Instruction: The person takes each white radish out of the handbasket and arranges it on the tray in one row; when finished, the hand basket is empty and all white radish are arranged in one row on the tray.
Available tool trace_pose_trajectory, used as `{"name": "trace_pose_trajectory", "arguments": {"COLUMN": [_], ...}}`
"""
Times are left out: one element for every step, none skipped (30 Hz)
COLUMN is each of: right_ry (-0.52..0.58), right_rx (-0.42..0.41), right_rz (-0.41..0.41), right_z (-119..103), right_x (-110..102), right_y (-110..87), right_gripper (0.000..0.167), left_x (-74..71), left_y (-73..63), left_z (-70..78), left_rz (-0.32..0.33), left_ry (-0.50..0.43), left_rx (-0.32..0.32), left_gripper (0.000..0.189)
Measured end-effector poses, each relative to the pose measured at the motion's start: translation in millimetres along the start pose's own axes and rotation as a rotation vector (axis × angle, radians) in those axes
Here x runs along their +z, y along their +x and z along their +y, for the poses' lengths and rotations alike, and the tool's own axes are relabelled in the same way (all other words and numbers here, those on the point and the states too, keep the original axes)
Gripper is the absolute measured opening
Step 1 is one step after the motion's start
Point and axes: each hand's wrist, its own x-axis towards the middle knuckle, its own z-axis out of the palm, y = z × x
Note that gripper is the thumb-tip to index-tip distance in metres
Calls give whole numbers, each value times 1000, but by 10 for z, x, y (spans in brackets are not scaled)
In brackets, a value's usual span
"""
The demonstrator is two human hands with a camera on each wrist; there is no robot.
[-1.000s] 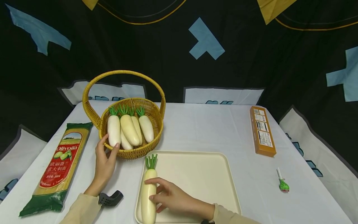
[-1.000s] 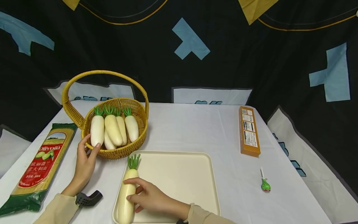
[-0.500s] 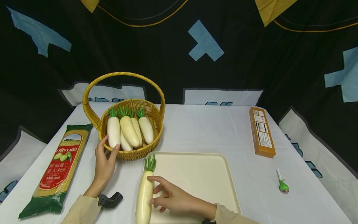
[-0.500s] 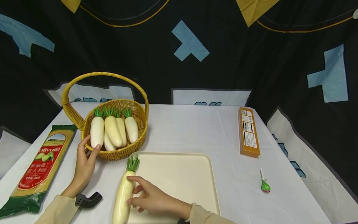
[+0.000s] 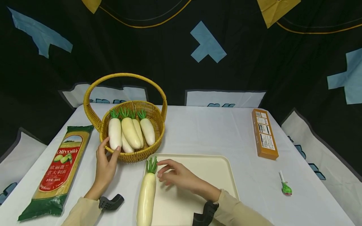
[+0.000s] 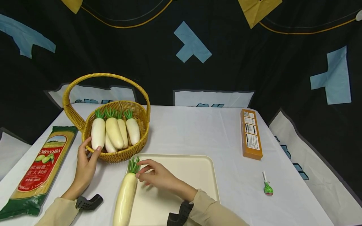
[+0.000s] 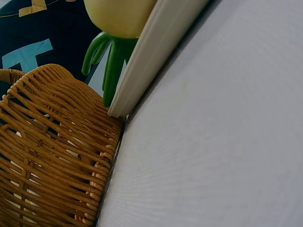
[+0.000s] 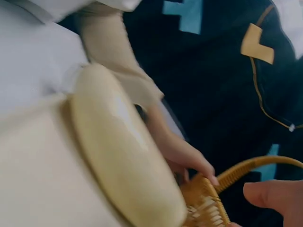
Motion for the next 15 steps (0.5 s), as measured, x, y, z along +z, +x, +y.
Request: {"name": "trace_pose_trajectory", "arguments": {"right_ry": [5,15,29,49,74,102,134,173,211,253,294,343,391,437,474], "right_rx": [-10,-19,-29,-38,-46,-54,-63,-68,-72,-78,-78,-79,-80,-82,-86], "right_rz": [6,9,12,15,22,34,42,52,59,63,72,80,82,89,91], "right_z": [-23,-46,-71,-94,-117,-141,-162,-181,-201,-215,-229,-246,-254,-263,-271], "right_x": [-32,-61,-91,-119,-144,-166,-187,-206,-223,-238,-249,-257,-266,-271,-276], "right_y": [35,73,113,156,203,252,304,363,420,479,538,594,649,703,750], "right_gripper": [41,40,39,39,39,39,39,39,40,41,42,43,44,44,44], "left_x": [1,2,1,2,3,3,2,2,1,1,2,3,5,5,5], "left_y": [2,4,5,6,8,5,9,11,11,8,7,4,5,4,0], "left_z": [2,2,1,1,1,1,1,0,1,4,2,1,1,-1,4], "left_rz": [0,-1,-2,-2,0,-1,1,1,1,1,0,-2,0,0,0], "left_ry": [-3,-4,-5,0,4,2,2,5,9,9,4,1,3,4,7], "left_rx": [1,0,0,-5,-9,-7,-9,-11,-13,-12,-8,-4,-6,-4,-5], "left_gripper": [60,60,60,60,59,59,59,58,58,58,58,58,59,59,59]}}
